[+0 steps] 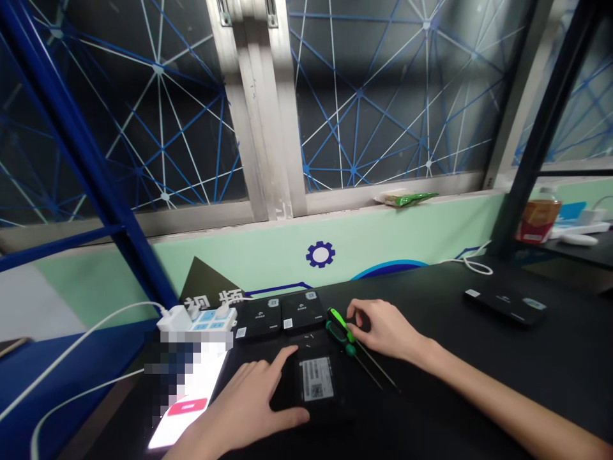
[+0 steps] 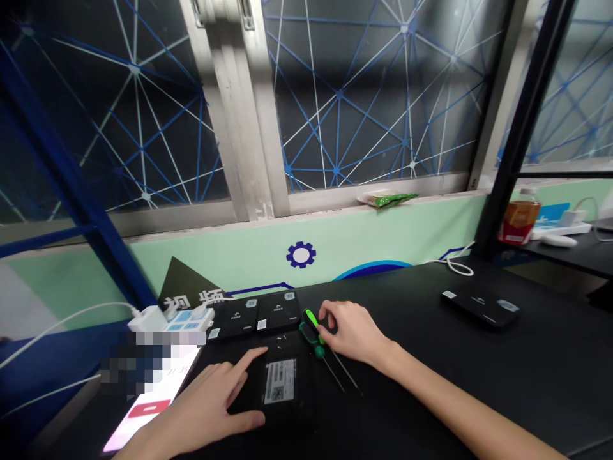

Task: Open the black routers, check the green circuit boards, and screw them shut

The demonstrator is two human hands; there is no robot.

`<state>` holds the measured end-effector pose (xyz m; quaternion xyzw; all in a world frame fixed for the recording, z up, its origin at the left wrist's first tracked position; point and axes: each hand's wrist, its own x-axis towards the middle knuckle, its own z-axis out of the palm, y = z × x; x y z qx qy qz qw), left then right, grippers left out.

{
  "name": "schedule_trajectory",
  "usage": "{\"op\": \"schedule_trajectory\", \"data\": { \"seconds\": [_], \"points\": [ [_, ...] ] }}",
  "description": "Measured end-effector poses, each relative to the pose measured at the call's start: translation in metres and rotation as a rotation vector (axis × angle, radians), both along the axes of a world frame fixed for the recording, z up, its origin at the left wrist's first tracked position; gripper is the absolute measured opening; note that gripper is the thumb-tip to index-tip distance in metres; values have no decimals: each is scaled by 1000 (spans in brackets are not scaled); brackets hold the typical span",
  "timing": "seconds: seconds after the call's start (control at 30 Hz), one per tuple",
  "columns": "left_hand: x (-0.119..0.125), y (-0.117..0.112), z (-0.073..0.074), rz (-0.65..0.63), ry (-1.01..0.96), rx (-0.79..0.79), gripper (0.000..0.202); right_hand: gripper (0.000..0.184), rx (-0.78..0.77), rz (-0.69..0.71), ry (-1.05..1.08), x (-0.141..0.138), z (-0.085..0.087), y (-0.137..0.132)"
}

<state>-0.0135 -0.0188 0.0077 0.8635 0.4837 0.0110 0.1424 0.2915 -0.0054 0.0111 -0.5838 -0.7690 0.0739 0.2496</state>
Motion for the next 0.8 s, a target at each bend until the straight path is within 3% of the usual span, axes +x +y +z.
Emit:
{"op": "schedule_trajectory", "data": {
  "seconds": [0.13,0.43,0.63,0.8],
  "points": [
    [-2,0,-1,-15,1,18,91,19,-142,-115,-102,3,-9,6],
    [2,-1,7,7,46,-16,90,22,-252,-139,-98,-1,-18,6],
    [1,0,9,-6,42,-21,90,31,-216,-150,219,3,-23,10],
    [2,2,11,-38,2,-35,91,30,-196,-55,528,10,-21,18]
  ]
}}
